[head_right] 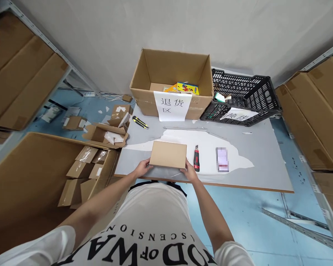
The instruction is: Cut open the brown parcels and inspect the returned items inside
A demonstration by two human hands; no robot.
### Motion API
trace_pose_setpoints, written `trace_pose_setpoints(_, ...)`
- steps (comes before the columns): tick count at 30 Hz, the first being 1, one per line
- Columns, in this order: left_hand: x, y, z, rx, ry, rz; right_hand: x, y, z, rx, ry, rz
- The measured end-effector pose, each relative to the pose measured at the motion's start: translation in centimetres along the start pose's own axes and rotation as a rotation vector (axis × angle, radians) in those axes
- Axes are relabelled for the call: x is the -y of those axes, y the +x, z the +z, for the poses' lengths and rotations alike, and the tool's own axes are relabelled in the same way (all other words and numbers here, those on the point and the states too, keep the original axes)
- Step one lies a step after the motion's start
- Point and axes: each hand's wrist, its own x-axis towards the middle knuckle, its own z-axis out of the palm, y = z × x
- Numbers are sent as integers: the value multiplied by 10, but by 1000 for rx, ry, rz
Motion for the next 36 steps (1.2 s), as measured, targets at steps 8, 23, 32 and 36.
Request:
trace_pose_setpoints(8,-31,3,-1,75,47,81,28,8,-11,0,108,-20)
trace_pose_setpoints(23,-89,43,7,-241,427,32,74,48,-44,-126,-288,40)
trace_pose_setpoints(32,-89,60,6,-162,326,0,72,70,-50,-153,-310,151)
trace_pose_setpoints(36,-82,65,9,-181,237,14,74,76,-49,-169,-288,189)
